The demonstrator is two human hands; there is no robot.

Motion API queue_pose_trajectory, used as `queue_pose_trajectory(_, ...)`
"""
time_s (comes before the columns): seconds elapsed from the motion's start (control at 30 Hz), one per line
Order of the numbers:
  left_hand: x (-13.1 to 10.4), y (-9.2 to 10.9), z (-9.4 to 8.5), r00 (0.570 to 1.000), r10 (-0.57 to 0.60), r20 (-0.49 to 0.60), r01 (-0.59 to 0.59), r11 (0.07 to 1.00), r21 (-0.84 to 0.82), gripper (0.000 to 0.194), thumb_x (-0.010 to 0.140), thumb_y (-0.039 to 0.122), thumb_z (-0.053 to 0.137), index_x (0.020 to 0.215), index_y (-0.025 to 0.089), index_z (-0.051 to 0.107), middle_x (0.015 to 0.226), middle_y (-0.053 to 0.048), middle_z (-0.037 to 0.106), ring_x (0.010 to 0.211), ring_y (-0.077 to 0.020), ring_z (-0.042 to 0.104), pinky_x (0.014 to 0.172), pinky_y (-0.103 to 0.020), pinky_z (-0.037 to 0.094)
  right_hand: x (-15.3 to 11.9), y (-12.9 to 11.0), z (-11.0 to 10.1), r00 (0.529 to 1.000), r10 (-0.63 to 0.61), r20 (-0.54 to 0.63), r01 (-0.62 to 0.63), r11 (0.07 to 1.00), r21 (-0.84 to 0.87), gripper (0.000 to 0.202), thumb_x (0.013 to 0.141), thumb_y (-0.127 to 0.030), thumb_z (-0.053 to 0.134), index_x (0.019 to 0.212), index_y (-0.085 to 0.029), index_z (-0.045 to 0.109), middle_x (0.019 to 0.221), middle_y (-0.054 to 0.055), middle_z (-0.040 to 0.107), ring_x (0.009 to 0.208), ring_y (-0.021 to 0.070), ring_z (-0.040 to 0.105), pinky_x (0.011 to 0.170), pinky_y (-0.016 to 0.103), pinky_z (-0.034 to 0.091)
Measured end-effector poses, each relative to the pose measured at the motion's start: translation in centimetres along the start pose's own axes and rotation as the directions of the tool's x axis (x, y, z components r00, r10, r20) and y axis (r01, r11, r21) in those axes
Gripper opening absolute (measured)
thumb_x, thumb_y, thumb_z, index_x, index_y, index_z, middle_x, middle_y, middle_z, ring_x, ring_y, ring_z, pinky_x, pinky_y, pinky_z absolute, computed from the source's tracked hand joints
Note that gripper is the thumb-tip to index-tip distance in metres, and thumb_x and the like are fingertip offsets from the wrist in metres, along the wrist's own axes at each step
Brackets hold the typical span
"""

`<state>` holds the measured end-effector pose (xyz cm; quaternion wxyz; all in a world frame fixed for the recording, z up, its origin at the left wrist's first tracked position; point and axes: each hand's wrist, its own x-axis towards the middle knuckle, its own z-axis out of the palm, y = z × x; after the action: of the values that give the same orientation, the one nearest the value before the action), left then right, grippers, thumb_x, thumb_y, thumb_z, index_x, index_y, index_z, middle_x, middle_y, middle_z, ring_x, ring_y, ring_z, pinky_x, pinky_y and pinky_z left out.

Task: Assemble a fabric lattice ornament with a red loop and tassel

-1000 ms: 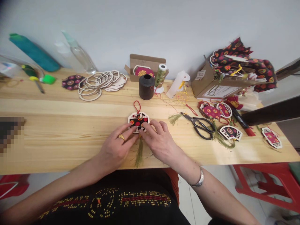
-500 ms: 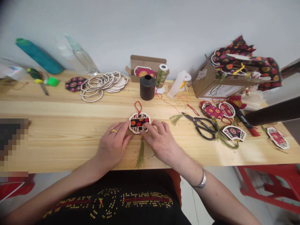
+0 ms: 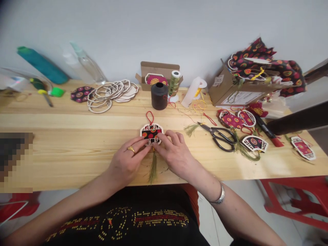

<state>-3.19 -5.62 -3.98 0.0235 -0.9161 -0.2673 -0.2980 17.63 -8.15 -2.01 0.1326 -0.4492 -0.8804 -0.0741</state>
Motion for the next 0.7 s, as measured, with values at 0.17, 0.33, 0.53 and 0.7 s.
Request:
queue_pose_trajectory(0.17, 0.13, -0.02, 0.01, 1.000, 0.025, 0.000, -0.025, 1.000, 0.003, 0.032, 0.085, 0.002, 0.041, 0.108, 0.000, 0.064, 0.109, -0.023, 0.064, 0.112, -0.0300, 0.056, 0.091, -0.047, 0.054, 0.01, -0.01, -0.06, 1.000, 0.004, 0.012, -0.004, 1.000, 0.003, 0.042, 0.080, -0.008, 0.052, 0.119, -0.020, 0.059, 0.126, 0.011, 0.053, 0.112, 0.0295, 0.037, 0.090, 0.045, 0.037)
queue_pose_trajectory(0.33, 0.27, 0.08, -0.13, 0.998, 0.056, 0.002, -0.056, 0.998, 0.019, 0.033, 0.084, 0.001, 0.039, 0.107, -0.002, 0.064, 0.108, -0.025, 0.065, 0.108, -0.0288, 0.059, 0.091, -0.046, 0.055, 0.07, -0.07, -0.21, 1.000, 0.004, 0.006, -0.004, 1.000, 0.018, 0.041, 0.080, -0.006, 0.051, 0.119, -0.018, 0.059, 0.125, 0.012, 0.053, 0.112, 0.0299, 0.037, 0.090, 0.045, 0.037)
queue_pose_trajectory(0.53, 0.39, 0.12, -0.33, 0.997, 0.079, 0.007, -0.079, 0.996, 0.035, 0.035, 0.085, 0.001, 0.036, 0.106, -0.002, 0.064, 0.107, -0.026, 0.066, 0.107, -0.0283, 0.061, 0.089, -0.045, 0.056, 0.07, -0.04, -0.13, 1.000, 0.012, 0.004, -0.013, 0.999, 0.041, 0.042, 0.080, -0.004, 0.051, 0.118, -0.019, 0.059, 0.126, 0.011, 0.052, 0.112, 0.0293, 0.037, 0.091, 0.045, 0.038)
queue_pose_trajectory(0.7, 0.52, 0.21, -0.41, 0.997, 0.082, 0.011, -0.082, 0.995, 0.052, 0.034, 0.085, 0.001, 0.037, 0.104, -0.003, 0.065, 0.106, -0.026, 0.067, 0.103, -0.0298, 0.063, 0.088, -0.045, 0.056, 0.06, -0.04, -0.05, 1.000, 0.022, 0.014, -0.023, 0.999, 0.039, 0.044, 0.078, -0.003, 0.052, 0.118, -0.020, 0.059, 0.127, 0.010, 0.051, 0.114, 0.0293, 0.037, 0.091, 0.044, 0.038)
